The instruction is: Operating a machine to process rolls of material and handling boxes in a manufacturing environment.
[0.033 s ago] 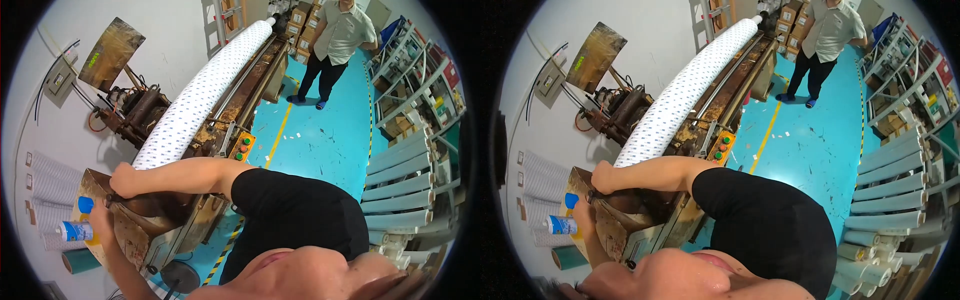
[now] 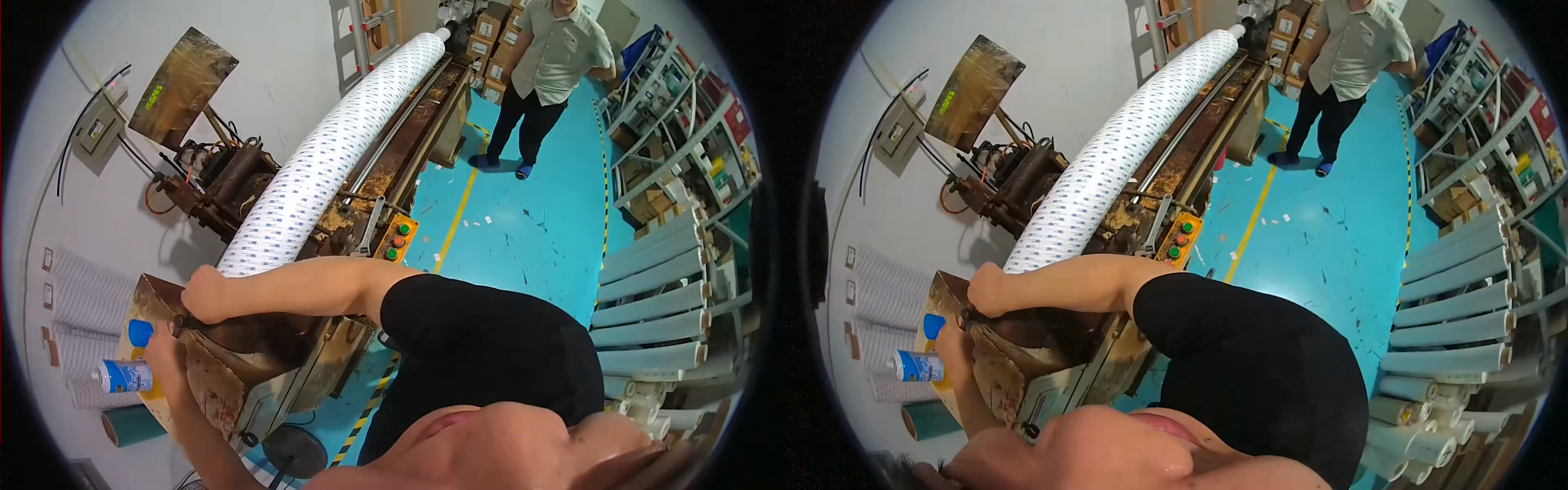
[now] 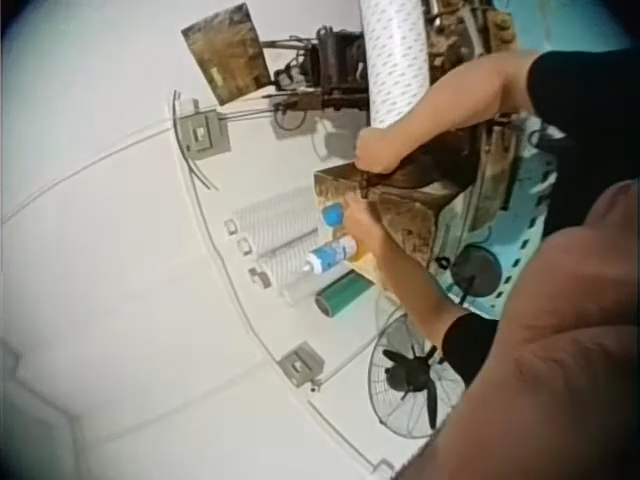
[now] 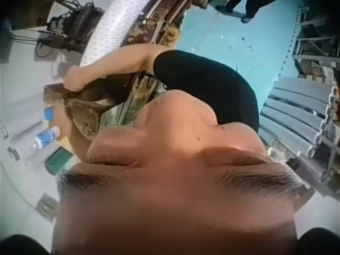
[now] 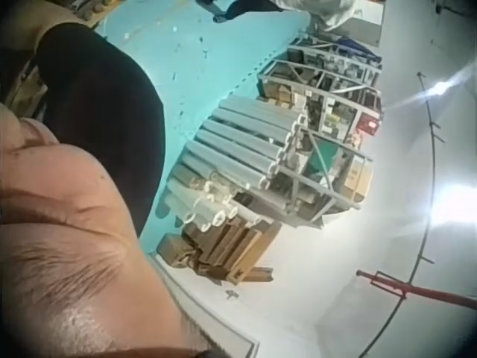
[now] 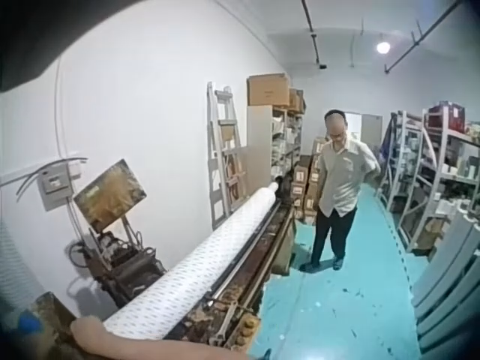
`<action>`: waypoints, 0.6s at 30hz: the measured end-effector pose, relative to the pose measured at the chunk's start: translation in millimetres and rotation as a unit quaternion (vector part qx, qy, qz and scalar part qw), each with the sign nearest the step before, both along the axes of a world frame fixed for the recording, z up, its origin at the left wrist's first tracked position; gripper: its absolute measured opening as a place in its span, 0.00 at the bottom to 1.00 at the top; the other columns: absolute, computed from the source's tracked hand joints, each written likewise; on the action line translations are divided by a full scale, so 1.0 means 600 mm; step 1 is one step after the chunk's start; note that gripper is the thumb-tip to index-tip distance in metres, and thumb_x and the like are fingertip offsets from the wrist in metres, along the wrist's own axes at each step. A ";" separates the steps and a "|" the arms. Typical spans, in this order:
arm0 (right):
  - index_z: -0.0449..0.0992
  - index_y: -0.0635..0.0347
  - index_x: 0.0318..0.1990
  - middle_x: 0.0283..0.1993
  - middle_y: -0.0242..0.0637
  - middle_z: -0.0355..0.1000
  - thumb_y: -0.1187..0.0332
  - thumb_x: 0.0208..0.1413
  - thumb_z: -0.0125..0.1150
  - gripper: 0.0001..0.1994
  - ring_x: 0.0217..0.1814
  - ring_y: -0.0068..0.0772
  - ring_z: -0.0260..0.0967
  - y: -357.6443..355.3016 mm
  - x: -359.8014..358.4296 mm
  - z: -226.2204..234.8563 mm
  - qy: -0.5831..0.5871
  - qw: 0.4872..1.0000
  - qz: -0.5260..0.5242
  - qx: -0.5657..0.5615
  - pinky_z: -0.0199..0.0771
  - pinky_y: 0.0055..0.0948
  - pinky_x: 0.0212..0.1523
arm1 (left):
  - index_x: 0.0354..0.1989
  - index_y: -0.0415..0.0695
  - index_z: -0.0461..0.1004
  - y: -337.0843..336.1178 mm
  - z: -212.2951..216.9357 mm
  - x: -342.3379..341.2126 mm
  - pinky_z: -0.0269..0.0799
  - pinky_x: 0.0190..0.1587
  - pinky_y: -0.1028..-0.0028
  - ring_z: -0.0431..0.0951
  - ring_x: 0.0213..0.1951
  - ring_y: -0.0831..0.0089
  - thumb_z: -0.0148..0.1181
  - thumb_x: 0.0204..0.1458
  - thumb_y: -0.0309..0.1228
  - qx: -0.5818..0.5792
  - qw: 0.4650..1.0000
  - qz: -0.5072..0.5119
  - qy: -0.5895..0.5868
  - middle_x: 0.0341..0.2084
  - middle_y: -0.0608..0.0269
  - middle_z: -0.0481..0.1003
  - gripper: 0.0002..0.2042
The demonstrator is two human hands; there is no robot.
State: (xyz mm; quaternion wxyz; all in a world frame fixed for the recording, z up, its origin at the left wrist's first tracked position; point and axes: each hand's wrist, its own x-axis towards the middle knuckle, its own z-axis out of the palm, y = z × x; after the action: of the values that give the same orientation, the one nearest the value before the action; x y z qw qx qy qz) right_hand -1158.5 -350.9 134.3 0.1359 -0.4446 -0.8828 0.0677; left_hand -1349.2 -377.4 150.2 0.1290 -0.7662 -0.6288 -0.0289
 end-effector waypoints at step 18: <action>0.80 0.54 0.33 0.36 0.41 0.76 0.57 0.44 0.55 0.14 0.40 0.44 0.74 0.010 0.031 0.025 -0.033 0.999 0.012 -0.035 0.72 0.38 0.37 | 0.27 0.44 0.72 0.021 -0.021 0.010 0.71 0.32 0.56 0.76 0.30 0.50 0.63 0.38 0.33 0.022 1.000 0.002 -0.019 0.23 0.49 0.75 0.10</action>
State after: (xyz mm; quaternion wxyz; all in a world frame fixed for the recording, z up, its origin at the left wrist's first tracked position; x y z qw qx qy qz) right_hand -1140.0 -344.9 149.4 0.0900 -0.4403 -0.8892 0.0855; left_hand -1343.4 -365.0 137.7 0.1342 -0.7615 -0.6316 -0.0570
